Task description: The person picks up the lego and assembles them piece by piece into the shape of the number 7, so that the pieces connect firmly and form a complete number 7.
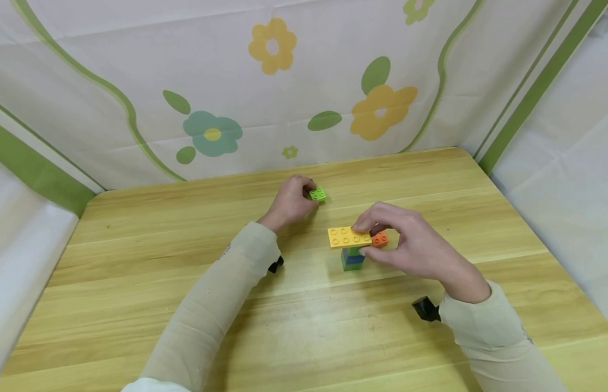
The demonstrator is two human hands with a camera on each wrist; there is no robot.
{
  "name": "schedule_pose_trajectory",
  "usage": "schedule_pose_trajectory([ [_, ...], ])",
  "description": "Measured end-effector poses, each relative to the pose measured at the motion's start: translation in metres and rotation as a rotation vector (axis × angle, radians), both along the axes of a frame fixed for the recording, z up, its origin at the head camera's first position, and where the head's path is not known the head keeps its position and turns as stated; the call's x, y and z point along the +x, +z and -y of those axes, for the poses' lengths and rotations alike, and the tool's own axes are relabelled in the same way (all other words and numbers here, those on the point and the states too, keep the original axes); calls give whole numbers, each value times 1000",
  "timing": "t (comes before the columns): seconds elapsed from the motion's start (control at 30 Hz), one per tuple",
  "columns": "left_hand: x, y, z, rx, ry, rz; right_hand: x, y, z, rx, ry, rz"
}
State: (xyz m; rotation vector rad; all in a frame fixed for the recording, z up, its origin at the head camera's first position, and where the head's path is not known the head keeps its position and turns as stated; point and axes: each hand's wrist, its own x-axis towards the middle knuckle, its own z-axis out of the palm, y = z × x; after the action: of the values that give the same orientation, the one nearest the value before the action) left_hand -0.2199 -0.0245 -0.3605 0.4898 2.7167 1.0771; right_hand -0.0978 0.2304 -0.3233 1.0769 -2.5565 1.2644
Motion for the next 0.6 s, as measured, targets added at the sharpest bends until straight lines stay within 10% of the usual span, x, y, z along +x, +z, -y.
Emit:
schedule_pose_trajectory([
  [0.6,-2,-3,7,4,34,14,-3,-1,-1,1,-18,16],
])
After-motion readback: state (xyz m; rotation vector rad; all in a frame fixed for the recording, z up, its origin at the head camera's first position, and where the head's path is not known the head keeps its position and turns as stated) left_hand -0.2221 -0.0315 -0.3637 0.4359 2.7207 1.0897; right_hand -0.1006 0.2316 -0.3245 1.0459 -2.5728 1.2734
